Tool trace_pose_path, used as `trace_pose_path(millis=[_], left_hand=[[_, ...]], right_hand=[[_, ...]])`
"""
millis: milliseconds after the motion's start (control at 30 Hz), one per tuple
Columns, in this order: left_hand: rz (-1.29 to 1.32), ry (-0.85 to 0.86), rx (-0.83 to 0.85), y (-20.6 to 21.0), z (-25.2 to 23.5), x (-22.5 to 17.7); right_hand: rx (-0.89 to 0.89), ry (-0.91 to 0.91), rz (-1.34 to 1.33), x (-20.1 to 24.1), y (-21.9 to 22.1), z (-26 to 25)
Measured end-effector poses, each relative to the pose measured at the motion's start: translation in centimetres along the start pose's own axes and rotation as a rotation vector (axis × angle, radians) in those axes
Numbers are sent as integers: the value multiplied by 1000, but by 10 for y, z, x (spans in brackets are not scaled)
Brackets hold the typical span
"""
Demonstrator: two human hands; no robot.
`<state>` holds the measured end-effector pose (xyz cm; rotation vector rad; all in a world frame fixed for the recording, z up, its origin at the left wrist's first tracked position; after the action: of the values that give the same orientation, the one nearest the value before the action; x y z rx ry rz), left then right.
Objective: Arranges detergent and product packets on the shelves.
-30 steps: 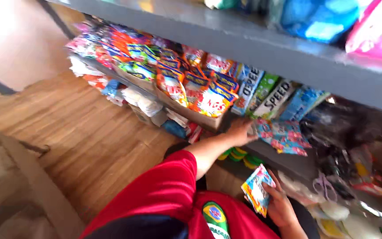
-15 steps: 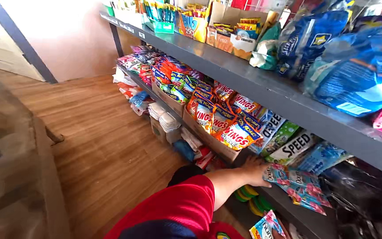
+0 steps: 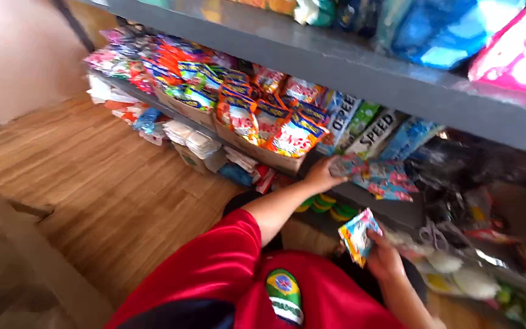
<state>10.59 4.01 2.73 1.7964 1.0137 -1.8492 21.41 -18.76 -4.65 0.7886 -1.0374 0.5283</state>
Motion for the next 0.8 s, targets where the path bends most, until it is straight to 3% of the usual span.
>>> trace_pose_path(millis=[100, 267, 500, 633, 800], left_hand=[[123, 8, -73, 14, 11, 6], [53, 63, 29, 31, 43, -21], [-338, 131, 148, 55, 56, -35], [-473, 16, 255, 70, 56, -42], [-482, -26, 472, 82, 40, -63]], right_hand=[[-144, -123, 0, 26, 17, -1], [-337, -207, -13, 46, 31, -17], [-221, -212, -219, 40, 40, -22], [-124, -212, -257, 33, 36, -18], [-255, -215, -393, 30, 16, -26]])
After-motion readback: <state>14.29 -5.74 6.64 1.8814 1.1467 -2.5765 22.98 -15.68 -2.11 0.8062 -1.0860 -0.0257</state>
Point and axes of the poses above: each hand's wrist, its own z-axis away from the middle knuckle, its own y-axis out of the palm, x = y × z, the point moved 1 cm from there along -z, towards the middle knuckle, and after that the axes turned 10 degrees about z, right-handed, at the moved point
